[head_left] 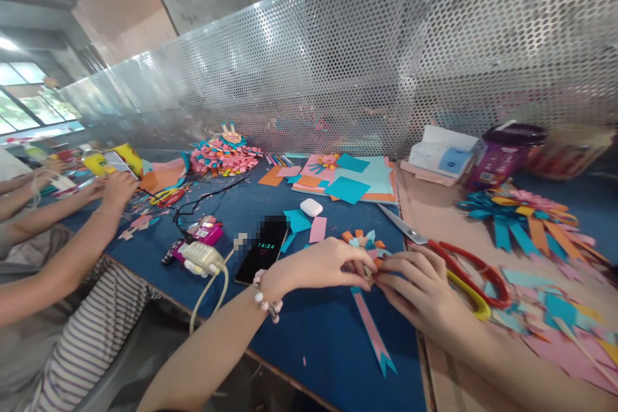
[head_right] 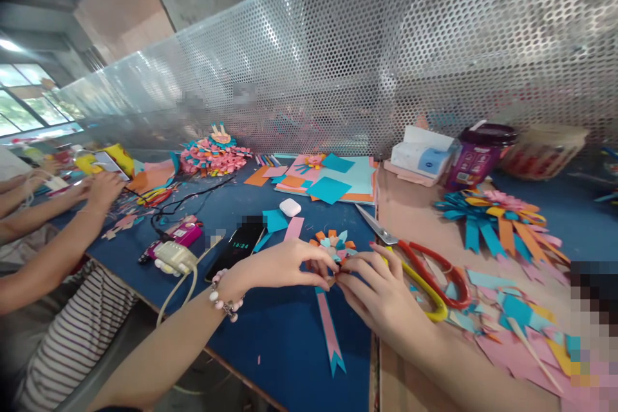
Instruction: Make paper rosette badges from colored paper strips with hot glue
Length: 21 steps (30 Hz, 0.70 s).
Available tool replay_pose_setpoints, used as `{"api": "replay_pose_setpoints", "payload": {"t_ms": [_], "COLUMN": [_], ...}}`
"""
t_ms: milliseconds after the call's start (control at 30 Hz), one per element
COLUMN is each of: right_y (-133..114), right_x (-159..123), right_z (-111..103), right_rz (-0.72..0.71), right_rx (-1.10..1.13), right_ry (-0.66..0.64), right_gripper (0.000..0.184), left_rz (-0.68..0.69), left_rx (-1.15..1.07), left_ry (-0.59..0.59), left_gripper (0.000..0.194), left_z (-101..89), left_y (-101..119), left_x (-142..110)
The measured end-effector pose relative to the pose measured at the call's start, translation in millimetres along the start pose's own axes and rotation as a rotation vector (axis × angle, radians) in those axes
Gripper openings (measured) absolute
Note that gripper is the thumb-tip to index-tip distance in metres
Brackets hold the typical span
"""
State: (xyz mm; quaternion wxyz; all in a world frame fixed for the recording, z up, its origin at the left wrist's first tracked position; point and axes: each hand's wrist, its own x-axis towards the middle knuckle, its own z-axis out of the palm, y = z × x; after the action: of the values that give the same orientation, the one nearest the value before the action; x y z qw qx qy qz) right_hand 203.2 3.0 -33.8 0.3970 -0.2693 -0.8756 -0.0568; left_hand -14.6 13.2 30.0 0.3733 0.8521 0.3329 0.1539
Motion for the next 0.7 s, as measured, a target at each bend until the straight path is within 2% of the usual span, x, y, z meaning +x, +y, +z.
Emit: {"api": "replay_pose_setpoints", "payload": {"t_ms": [333,567,700], "right_y": [4,11,7], "right_x": [1,0,2], "right_z": [3,3,4], "right_rz": [-0.007,0.105,0.071], "right_rx": [-0.046,-0.116,-0.144], "right_ry": [0.041,0.051,0.025], "right_gripper": [0.006,0.008,0.006], "left_rz": [-0.008,-0.021,-0.045], "left_rx": [0.101,0.293,0.341], "left_ry": [0.007,0.070,0.088], "left_gripper": [0.019,0.007,0.007], "left_z": [-1.1,-4.1,-3.2], "left_y": [0,1,0], "left_x": [0,-3,-3]}}
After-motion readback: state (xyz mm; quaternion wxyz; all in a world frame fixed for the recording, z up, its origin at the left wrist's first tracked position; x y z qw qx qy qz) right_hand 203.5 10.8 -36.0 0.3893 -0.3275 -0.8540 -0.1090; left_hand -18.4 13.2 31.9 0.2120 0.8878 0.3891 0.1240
